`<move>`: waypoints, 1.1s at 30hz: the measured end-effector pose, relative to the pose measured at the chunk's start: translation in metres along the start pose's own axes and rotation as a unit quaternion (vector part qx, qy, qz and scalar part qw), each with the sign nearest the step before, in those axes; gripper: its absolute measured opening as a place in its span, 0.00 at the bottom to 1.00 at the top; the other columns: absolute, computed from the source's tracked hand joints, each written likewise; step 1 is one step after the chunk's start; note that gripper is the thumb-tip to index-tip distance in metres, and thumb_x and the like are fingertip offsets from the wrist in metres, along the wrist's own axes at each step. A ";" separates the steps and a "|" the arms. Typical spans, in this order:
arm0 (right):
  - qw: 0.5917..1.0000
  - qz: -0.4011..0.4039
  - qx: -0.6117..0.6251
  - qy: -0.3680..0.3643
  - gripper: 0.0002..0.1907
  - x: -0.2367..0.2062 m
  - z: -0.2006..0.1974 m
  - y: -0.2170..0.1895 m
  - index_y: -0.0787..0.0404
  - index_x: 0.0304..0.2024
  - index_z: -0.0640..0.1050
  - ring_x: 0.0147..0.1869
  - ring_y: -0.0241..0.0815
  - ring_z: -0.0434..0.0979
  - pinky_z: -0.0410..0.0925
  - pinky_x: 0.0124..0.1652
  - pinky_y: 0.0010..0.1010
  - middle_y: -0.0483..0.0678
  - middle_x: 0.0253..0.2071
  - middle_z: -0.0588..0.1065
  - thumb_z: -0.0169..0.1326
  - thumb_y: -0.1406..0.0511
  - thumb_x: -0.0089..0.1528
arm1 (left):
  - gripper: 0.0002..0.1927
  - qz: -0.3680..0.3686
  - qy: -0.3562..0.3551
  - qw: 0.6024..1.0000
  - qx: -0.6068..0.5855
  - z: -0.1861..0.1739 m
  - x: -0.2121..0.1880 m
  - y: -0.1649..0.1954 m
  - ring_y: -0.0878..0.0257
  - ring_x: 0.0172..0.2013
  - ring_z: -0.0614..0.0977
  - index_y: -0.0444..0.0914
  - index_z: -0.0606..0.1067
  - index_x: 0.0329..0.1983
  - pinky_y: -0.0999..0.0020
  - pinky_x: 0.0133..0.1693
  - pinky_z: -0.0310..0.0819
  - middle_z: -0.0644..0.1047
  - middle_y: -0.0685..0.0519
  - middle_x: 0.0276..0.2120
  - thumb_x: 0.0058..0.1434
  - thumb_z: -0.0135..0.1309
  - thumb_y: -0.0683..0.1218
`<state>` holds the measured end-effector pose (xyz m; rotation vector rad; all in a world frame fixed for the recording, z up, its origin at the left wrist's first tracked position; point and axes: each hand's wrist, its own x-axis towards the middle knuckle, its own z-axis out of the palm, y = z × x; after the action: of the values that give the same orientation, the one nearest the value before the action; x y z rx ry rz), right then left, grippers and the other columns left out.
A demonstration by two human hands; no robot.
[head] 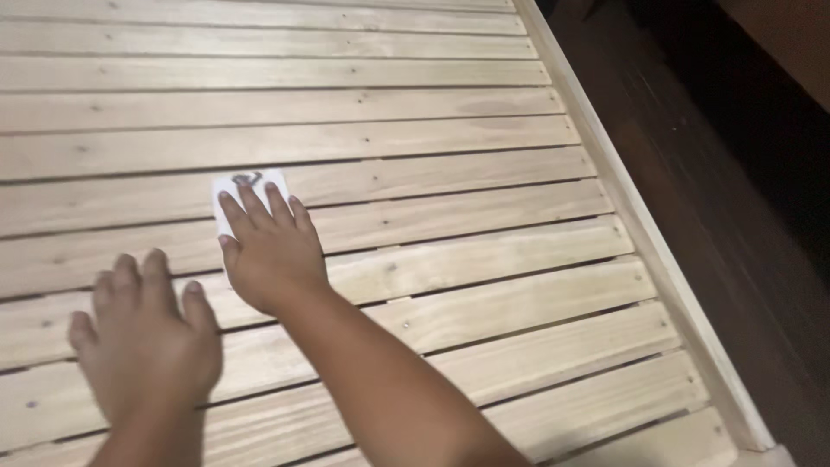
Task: The person wipes the slatted wooden surface of a furniture panel with a small white cloth, moving systematically across the boards and along the edges and frame, steadying the panel with the other hand while working around the piece.
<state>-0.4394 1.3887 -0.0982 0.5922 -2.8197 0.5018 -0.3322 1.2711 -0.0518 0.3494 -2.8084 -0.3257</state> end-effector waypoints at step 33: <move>0.994 0.001 0.082 -0.074 0.30 -0.114 -0.101 0.027 0.52 0.74 0.61 0.81 0.54 0.50 0.45 0.72 0.48 0.48 0.79 0.55 0.43 0.57 0.69 | 0.32 0.012 -0.007 1.000 0.016 -0.003 0.000 0.001 0.46 0.73 0.58 0.34 0.66 0.73 0.38 0.66 0.45 0.64 0.38 0.72 0.71 0.42 0.55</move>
<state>-0.3344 1.4895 -0.0443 0.6849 -2.9367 0.7228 -0.3313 1.2719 -0.0483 0.3211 -2.8317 -0.2794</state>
